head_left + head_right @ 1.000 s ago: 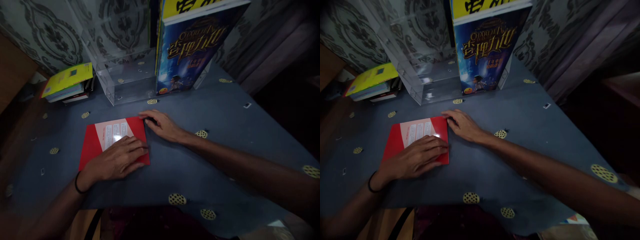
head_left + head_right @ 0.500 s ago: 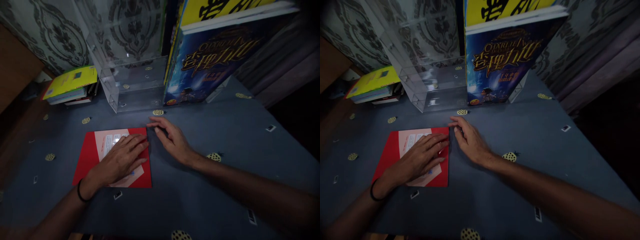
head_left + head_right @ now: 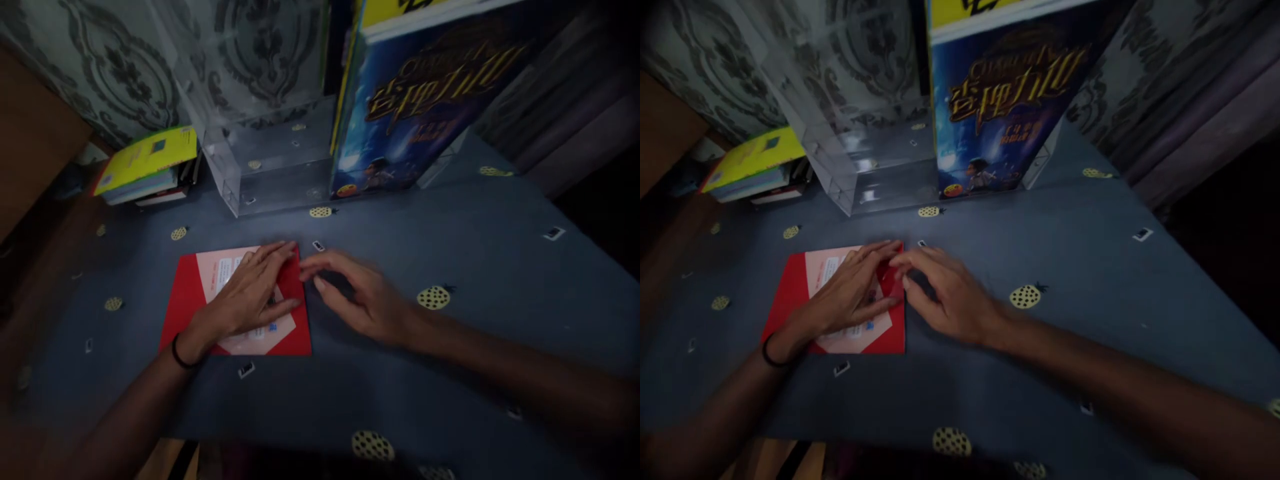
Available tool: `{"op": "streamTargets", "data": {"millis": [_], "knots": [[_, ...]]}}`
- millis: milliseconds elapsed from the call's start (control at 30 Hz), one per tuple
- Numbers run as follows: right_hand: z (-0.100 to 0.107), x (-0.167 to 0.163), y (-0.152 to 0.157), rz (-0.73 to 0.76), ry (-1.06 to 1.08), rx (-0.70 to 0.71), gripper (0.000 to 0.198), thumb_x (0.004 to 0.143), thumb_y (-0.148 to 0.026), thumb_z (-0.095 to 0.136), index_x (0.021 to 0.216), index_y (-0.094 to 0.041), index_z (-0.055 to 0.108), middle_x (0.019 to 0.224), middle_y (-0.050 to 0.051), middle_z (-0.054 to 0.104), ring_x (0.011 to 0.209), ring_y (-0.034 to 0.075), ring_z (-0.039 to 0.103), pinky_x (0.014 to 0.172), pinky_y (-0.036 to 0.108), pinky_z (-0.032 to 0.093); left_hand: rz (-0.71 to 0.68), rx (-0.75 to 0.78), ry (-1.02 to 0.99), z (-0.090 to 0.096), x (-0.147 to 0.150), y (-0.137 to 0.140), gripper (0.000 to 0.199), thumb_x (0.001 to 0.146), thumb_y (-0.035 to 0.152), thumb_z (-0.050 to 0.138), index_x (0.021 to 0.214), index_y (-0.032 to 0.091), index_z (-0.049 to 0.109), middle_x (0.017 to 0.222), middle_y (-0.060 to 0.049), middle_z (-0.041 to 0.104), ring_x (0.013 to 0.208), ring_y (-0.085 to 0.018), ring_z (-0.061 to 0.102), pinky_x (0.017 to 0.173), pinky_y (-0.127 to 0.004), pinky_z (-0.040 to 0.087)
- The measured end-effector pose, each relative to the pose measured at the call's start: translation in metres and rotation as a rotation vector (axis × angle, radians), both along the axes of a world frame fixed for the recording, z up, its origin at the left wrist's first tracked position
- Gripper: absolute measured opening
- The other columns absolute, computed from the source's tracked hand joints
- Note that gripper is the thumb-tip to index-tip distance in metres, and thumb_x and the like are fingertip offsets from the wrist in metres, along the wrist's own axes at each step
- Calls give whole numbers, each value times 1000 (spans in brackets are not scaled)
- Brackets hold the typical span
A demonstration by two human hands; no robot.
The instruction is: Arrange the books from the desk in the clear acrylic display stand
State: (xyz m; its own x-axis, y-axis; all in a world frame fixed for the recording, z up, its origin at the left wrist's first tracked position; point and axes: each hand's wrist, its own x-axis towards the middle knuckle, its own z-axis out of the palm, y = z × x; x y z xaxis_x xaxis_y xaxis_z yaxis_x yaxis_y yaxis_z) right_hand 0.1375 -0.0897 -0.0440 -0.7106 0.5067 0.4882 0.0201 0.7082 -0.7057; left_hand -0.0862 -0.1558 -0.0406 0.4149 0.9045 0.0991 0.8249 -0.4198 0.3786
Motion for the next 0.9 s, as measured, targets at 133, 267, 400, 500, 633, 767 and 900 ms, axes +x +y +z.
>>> {"op": "streamTargets", "data": {"millis": [133,267,400,500,633,767,900], "knots": [[2,26,-32,287,-81,179,37,98,-10,49,134,-18,56,111,8,76,110,20,69,98,38,55,-33,10,-33,-2,-4,-1,65,100,56,52,151,18,37,158,-18,44,148,-35,39,116,-57,38],[-6,35,-47,377,-188,234,45,101,-12,47,145,-17,49,117,10,76,117,20,68,107,43,52,-14,-7,-40,-1,-4,-4,68,100,57,52,153,17,36,156,-19,46,147,-36,39,116,-56,37],[-11,31,-45,358,-188,222,43,103,-14,45,146,-18,49,115,9,77,113,19,70,106,44,54,-15,4,-53,-3,-4,-5,69,100,56,53,153,16,37,152,-19,51,146,-36,40,116,-56,38],[-10,28,-40,323,-210,205,41,104,-16,45,144,-20,51,117,9,76,112,20,71,106,45,55,-5,7,-81,-6,-7,-4,59,103,48,49,153,18,38,152,-17,52,144,-34,43,115,-55,40],[-13,22,-24,271,-193,183,38,102,-14,48,139,-22,55,119,8,76,111,20,71,106,45,55,46,-4,-202,-9,-10,-4,47,105,35,42,149,18,41,149,-16,54,138,-30,51,114,-51,43],[-19,8,5,192,-196,163,36,102,-17,48,135,-25,59,118,6,76,113,22,70,102,47,57,51,-8,-330,-12,-11,-3,44,105,27,39,148,22,38,147,-13,57,136,-27,54,113,-49,45],[-21,-10,34,100,-208,131,35,101,-18,47,131,-24,63,120,7,75,113,24,70,99,46,58,94,20,-364,-13,-10,-5,46,105,24,38,150,22,33,146,-13,59,136,-26,55,114,-50,45]]}}
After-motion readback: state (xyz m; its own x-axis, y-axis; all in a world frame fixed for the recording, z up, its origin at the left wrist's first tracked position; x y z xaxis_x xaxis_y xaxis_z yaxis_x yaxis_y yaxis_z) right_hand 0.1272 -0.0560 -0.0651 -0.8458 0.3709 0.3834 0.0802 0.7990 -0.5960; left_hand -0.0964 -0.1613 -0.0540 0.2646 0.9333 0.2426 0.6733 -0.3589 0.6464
